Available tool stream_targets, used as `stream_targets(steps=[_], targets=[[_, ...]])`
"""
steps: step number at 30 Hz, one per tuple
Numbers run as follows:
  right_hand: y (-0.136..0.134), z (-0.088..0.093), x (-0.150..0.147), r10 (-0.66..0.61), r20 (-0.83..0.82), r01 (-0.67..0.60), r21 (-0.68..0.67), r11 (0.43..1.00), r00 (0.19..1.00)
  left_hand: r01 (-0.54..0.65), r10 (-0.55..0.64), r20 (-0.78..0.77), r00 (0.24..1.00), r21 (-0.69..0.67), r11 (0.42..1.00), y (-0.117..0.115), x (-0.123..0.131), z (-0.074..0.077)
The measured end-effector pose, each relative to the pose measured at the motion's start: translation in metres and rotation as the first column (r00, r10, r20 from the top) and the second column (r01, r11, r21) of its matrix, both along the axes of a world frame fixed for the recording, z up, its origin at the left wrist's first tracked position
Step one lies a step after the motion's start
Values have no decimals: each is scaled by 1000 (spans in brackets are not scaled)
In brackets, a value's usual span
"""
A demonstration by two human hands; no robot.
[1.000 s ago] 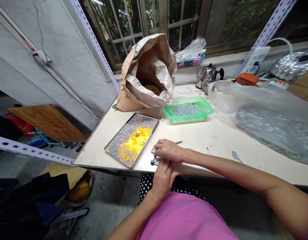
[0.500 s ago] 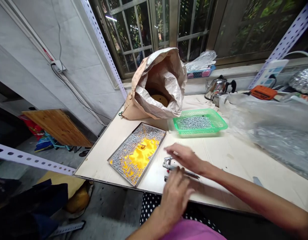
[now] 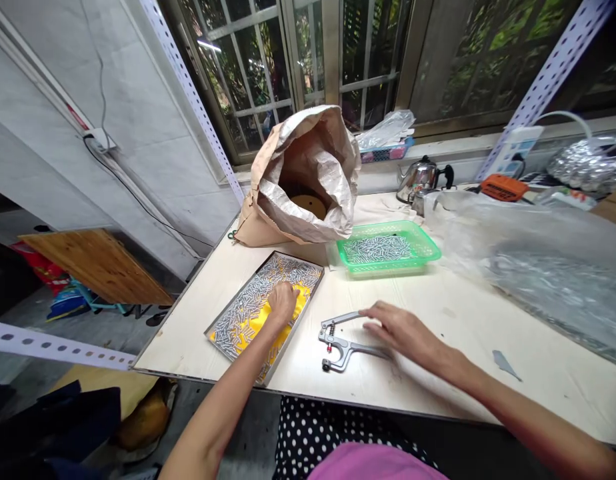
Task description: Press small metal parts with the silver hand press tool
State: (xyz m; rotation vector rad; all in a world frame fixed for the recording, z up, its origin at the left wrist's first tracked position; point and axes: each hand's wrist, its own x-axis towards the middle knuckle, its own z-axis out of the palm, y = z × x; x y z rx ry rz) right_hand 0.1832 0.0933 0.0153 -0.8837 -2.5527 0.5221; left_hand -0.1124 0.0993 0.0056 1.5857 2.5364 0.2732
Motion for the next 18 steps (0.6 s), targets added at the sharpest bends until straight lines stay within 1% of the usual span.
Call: stream_targets(steps=[2, 3, 5, 8, 11, 14, 16, 17, 18], targets=[[-31, -12, -1, 38, 71, -31, -94, 995, 997, 8, -8, -10, 1000, -18, 1000, 2, 1, -2], [-42, -18, -2, 38, 107, -27, -109, 994, 993, 15, -16, -17, 1000, -23, 1000, 4, 2, -2], [-54, -28, -4, 6, 160, 6, -76, 997, 987, 33, -34, -32, 999, -29, 999, 7, 3, -2], [-59, -42, -8, -74, 186, 67, 46, 997, 980, 70, -71, -44, 997, -33, 997, 14, 4, -1], [-58, -50, -10, -139, 191, 114, 135, 984, 972, 107, -108, -29, 994, -26, 994, 17, 5, 7], [-57, -52, -11, -166, 198, 133, 170, 977, 966, 167, -167, 7, 986, -4, 986, 5, 14, 18], [-56, -50, -10, -151, 215, 118, 159, 980, 965, 219, -220, 133, 966, 26, 975, -15, 25, 24], [-54, -49, -10, -141, 226, 108, 151, 983, 964, 235, -240, 274, 931, 53, 971, -27, 32, 27], [-52, -47, -9, -131, 237, 99, 143, 985, 963, 226, -224, 441, 869, 49, 973, -41, 39, 29]])
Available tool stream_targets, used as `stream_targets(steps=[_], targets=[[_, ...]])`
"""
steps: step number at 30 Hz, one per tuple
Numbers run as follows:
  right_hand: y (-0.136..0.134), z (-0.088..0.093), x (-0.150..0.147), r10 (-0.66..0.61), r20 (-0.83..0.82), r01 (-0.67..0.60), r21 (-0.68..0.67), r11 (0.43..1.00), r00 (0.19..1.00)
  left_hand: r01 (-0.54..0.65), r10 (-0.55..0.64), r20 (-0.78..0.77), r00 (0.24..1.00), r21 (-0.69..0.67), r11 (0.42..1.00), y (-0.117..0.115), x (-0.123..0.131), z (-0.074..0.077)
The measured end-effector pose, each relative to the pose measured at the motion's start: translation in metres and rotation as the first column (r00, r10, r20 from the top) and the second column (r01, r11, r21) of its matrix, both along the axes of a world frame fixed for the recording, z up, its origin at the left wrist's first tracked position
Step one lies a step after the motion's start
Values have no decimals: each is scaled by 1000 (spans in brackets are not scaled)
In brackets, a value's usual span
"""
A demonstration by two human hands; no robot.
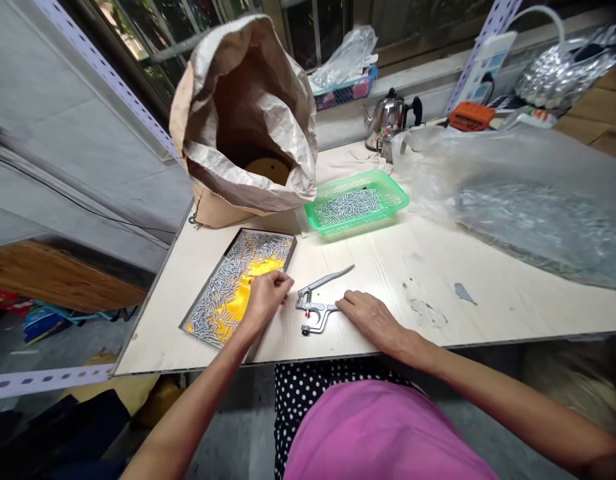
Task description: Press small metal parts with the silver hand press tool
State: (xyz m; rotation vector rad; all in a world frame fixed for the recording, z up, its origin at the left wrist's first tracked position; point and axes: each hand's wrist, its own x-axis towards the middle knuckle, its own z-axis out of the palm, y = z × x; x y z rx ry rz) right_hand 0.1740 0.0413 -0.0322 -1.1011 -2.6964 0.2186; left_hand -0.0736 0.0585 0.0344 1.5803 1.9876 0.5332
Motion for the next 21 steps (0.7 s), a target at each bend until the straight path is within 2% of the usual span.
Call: stream_targets(steps=[2, 5, 8, 13, 18, 21], targets=[[4, 2, 1, 22, 14, -22, -13, 1000, 1000, -14, 54, 281, 958, -142, 990, -26, 13, 1], [7, 3, 4, 67, 9, -67, -22, 998, 998, -67, 188, 437, 879, -277, 958, -53, 25, -5], [7, 2, 7, 101, -12, -101, 1, 995, 995, -115, 251, 459, 852, -303, 946, -64, 30, -16], [3, 1, 8, 92, -23, -91, 41, 995, 995, -74, 242, 432, 869, -369, 926, -70, 32, -31], [3, 2, 8, 86, -30, -85, 29, 996, 996, -70, 209, 335, 919, -383, 921, -71, 32, -34], [2, 3, 8, 89, -28, -88, 27, 996, 996, -28, 158, 276, 948, -421, 907, -69, 30, -34]])
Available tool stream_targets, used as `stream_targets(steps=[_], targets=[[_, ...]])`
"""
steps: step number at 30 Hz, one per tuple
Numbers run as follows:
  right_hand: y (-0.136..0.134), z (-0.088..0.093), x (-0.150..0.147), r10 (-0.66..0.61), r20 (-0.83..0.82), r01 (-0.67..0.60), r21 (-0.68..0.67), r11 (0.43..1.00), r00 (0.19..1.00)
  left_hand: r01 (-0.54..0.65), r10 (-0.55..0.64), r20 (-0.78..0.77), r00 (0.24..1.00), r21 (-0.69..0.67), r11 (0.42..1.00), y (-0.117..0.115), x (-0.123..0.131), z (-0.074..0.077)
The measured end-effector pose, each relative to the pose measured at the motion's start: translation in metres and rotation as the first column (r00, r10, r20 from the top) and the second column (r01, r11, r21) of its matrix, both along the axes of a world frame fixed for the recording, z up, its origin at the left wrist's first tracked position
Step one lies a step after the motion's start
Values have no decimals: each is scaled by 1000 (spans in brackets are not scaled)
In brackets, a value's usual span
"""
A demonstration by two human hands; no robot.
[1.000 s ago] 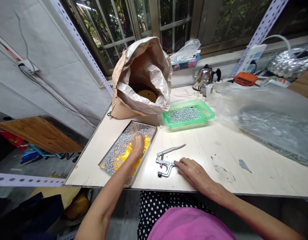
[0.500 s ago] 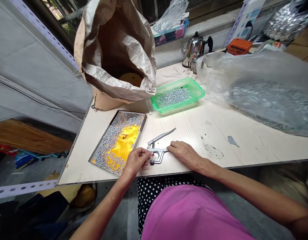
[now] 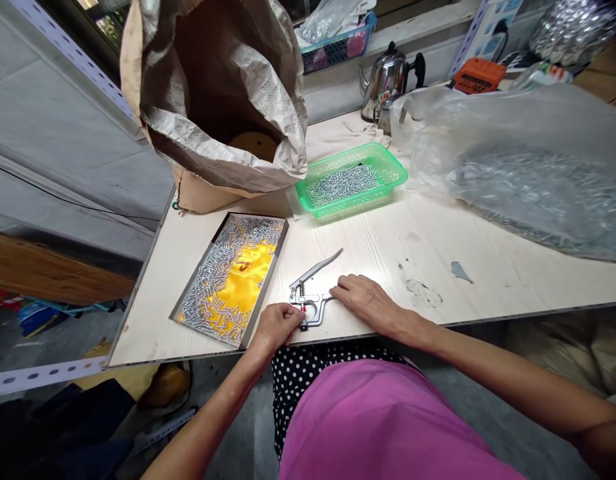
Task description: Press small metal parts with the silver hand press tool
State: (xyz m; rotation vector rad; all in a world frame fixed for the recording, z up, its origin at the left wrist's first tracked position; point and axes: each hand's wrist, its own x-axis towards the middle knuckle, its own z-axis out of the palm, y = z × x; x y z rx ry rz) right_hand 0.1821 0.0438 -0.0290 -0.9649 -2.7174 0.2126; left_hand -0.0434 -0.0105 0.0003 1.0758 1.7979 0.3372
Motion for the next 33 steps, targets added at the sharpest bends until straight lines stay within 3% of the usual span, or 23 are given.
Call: stream_targets(steps=[7, 11, 16, 24, 33], targets=[[-2, 5, 0, 23, 36, -21, -68, 997, 999, 40, -36, 26, 999, -133, 990, 0, 1, 6], [11, 13, 4, 38, -5, -38, -152, 988, 999, 48, -37, 63, 997, -181, 982, -4, 5, 9], [35, 19, 3, 16, -9, -16, -53, 998, 1000, 1, 22, 101, 995, -226, 974, -9, 8, 10], [58, 1, -17, 47, 55, -49, 39, 998, 997, -46, 96, 173, 980, -274, 961, -9, 11, 13], [66, 11, -12, 98, 82, -96, -30, 995, 992, -77, 135, 173, 976, -309, 948, -8, 13, 15]])
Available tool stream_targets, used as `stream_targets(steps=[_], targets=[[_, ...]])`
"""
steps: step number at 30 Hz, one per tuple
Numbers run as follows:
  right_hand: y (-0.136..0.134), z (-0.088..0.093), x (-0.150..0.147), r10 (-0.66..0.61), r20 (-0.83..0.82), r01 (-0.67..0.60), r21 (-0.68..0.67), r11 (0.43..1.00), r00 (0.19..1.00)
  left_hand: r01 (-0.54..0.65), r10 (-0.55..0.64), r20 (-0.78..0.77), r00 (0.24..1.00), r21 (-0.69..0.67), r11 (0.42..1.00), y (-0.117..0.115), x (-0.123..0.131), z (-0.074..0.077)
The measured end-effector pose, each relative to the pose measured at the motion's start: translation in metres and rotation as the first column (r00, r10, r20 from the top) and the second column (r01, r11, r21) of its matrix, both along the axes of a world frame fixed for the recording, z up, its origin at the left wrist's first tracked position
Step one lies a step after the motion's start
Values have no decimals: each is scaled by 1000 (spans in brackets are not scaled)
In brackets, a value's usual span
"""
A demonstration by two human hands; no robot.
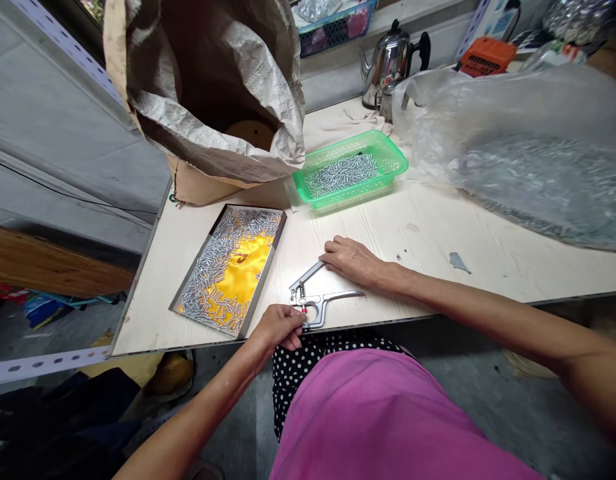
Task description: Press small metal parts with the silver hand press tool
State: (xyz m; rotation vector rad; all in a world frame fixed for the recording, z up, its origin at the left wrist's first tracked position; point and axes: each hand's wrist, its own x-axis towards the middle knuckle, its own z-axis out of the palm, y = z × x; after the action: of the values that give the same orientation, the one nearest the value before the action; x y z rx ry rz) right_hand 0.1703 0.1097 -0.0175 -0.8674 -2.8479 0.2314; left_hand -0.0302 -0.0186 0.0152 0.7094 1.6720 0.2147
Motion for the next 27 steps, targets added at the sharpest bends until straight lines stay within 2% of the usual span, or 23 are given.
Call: stream_targets(steps=[4, 8, 15, 17, 18, 20, 22, 25, 27], targets=[[-5, 8, 17, 77, 25, -77, -16, 997, 997, -8, 8, 8, 1000, 12, 1000, -1, -1, -2], [-7, 8, 31, 127, 48, -125, -52, 991, 991, 1, -1, 2, 1000, 12, 1000, -1, -1, -4], [-20, 10, 29, 81, 57, -75, -94, 993, 995, 38, -38, -21, 999, -2, 999, 0, 0, -4], [-28, 11, 28, 61, 38, -57, -102, 993, 997, 94, -91, -91, 992, 35, 995, -4, -1, -2], [-32, 12, 29, 59, 17, -56, -108, 993, 998, 147, -129, -177, 976, 95, 985, -7, 0, 0], [-39, 11, 30, 67, -30, -70, -124, 990, 997, 319, -188, -423, 886, 262, 911, -14, 3, 6], [-44, 9, 31, 68, -61, -75, -131, 989, 996, 543, -212, -638, 740, 381, 748, -17, 11, 11], [-47, 8, 28, 40, -54, -46, -123, 991, 998, 780, -274, -778, 566, 398, 483, -9, 26, 11], [-48, 9, 26, 31, -34, -34, -115, 993, 999, 846, -303, -810, 502, 386, 368, 5, 34, 5]])
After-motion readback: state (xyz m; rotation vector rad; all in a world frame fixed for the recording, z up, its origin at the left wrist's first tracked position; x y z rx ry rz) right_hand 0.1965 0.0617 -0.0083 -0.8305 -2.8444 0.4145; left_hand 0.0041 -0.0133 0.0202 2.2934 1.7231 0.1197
